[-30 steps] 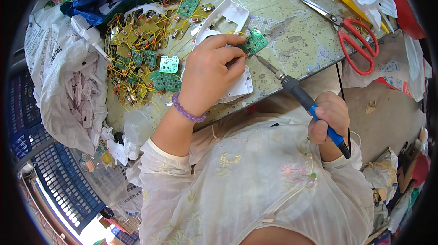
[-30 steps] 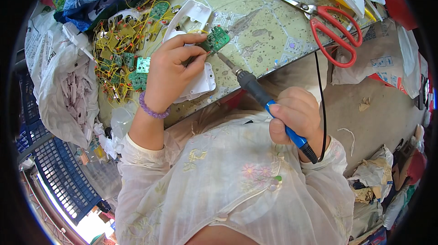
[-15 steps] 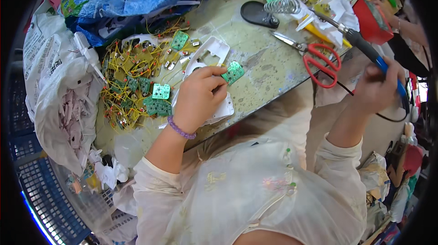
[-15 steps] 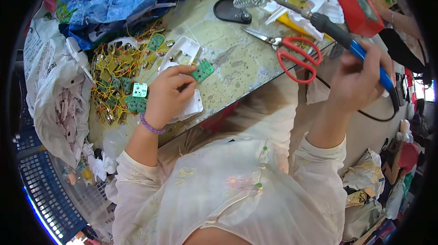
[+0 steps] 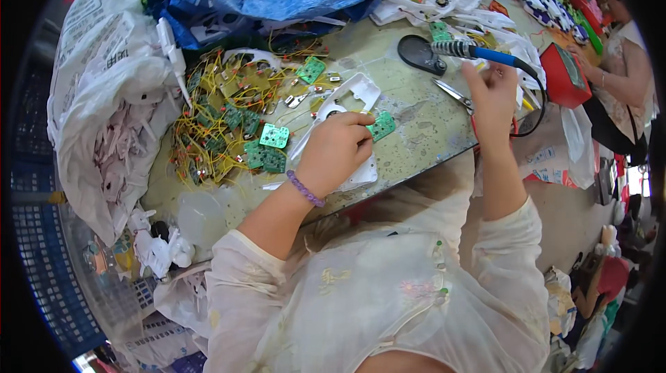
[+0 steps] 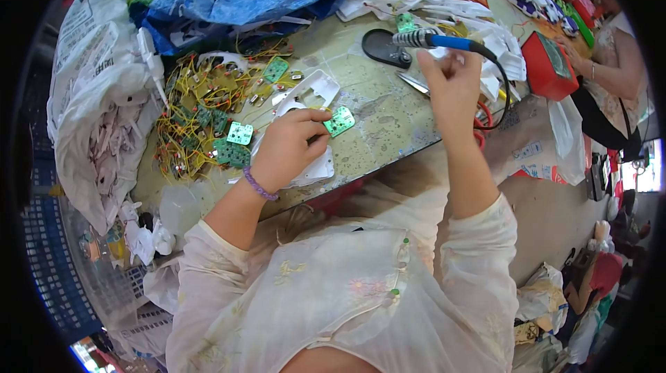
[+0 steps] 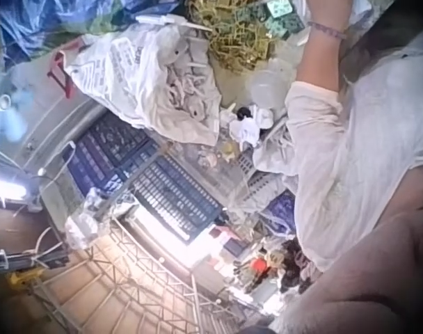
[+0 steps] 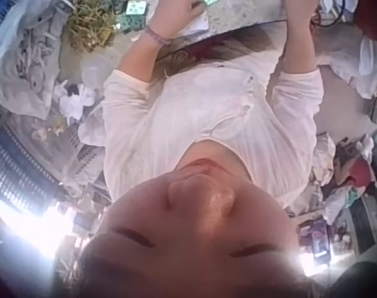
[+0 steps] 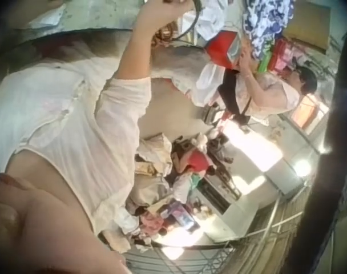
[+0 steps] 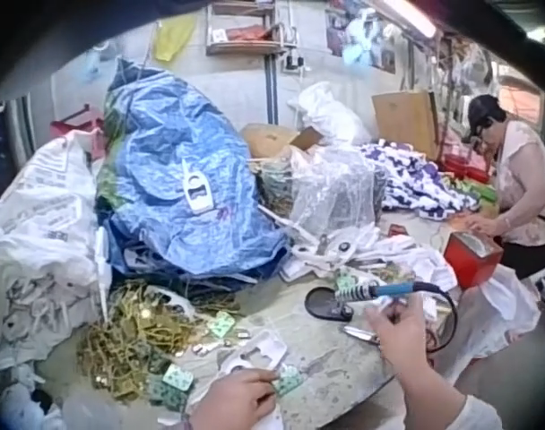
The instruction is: Soldering wires onto a circuit board and assembling it into a plastic toy housing.
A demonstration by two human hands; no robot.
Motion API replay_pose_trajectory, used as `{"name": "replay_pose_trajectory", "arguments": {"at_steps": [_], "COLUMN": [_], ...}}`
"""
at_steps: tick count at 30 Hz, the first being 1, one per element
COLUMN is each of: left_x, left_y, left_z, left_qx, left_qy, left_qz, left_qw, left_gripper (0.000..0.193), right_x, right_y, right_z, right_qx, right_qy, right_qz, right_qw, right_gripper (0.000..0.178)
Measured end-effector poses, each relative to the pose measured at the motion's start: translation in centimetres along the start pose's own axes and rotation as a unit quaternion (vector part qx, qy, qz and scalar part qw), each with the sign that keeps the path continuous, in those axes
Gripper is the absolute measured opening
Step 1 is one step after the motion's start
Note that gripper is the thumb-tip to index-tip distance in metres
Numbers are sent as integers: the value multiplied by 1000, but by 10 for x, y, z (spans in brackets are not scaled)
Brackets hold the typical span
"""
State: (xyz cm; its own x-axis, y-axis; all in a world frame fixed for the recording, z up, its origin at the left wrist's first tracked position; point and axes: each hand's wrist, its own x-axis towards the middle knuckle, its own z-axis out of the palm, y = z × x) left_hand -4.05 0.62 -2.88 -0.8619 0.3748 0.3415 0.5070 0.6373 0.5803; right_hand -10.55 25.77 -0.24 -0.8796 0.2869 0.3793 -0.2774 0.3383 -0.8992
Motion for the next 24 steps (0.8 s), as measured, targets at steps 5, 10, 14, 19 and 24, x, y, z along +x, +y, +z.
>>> {"name": "replay_pose_trajectory", "arguments": {"at_steps": [5, 10, 14, 19, 24], "left_x": [-3, -4, -7, -10, -7], "left_y": [0, 2, 5, 13, 21], "left_z": [1, -1, -7, -10, 1], "left_qx": [-6, 7, 39, 31, 46], "left_qy": [-3, 57, 71, 54, 30], "left_qz": [-8, 39, 25, 23, 18], "left_qw": [1000, 998, 996, 998, 998], "left_gripper": [8, 10, 13, 19, 30], "right_x": [-45, -20, -6, -4, -16], "right_y": [0, -11, -1, -5, -7], "right_z": [18, 79, 115, 106, 84], "right_qx": [-132, -155, -122, -204, -107], "right_qy": [-260, -303, -351, -422, -379], "right_qz": [32, -324, -424, -349, -227], "right_qw": [956, 883, 826, 811, 891], "right_gripper": [17, 18, 25, 20, 14]}}
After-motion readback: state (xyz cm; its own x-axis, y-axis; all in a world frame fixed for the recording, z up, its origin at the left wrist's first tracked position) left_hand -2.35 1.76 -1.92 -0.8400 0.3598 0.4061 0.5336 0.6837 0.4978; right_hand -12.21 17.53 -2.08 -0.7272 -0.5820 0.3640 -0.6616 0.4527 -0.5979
